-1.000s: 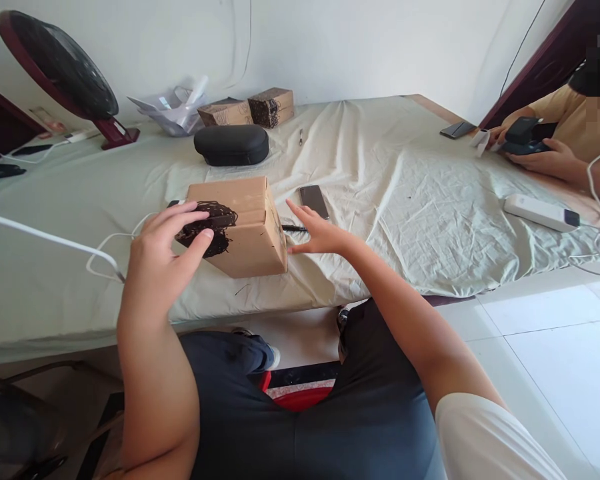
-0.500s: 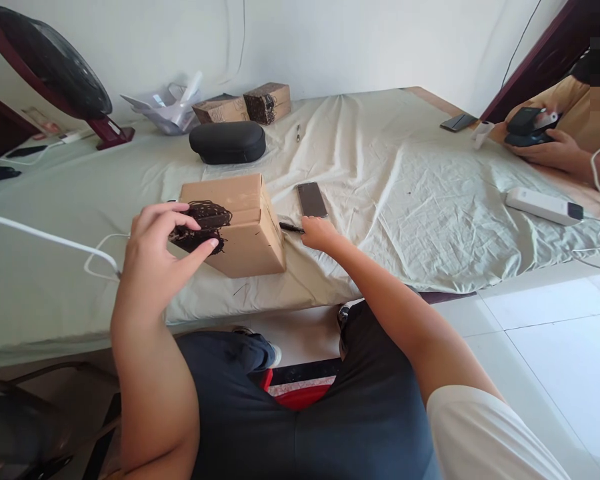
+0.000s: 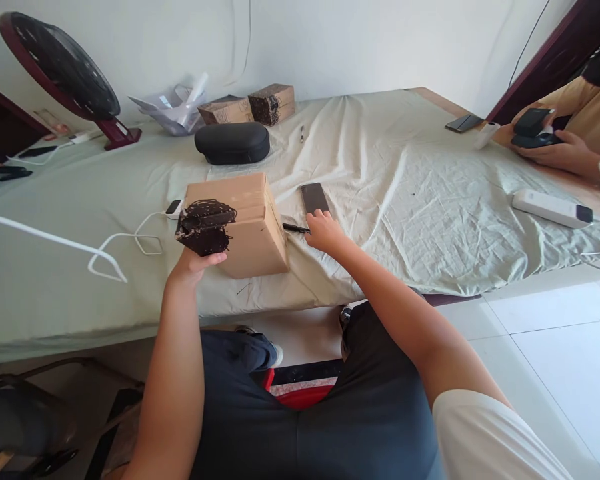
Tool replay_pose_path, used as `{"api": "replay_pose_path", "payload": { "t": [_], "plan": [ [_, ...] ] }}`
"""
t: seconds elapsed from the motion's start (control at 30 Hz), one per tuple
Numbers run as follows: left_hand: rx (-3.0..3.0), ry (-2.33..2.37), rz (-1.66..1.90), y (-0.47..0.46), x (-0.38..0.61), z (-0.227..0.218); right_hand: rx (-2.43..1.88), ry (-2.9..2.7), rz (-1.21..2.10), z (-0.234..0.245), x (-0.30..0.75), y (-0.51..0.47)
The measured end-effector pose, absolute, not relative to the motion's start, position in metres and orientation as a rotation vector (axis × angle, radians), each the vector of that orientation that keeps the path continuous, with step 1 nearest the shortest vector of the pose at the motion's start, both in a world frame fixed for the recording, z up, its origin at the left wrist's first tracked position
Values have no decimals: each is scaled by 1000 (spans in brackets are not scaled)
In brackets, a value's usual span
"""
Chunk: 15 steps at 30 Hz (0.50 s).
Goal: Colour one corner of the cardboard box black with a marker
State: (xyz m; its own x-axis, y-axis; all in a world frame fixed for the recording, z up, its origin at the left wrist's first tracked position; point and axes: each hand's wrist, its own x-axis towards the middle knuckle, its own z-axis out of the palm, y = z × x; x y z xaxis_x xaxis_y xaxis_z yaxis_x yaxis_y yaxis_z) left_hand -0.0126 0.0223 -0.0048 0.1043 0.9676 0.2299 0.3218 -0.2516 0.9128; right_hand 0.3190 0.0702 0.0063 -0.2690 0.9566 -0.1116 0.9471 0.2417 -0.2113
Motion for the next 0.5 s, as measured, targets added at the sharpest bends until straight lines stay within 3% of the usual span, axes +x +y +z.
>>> {"api": "replay_pose_path", "payload": {
  "t": [0.07,0.23,0.5],
  "plan": [
    [1620,1234,1256,24,-9,-5,-1705,-2419,516,13,325,68],
    [1300,1123,1512,22,10,13,-1093,-2010,1457,21,330,57],
    [1085,1057,1325,12,31,24,-852,-1727,1731,20,293,33]
  ]
}}
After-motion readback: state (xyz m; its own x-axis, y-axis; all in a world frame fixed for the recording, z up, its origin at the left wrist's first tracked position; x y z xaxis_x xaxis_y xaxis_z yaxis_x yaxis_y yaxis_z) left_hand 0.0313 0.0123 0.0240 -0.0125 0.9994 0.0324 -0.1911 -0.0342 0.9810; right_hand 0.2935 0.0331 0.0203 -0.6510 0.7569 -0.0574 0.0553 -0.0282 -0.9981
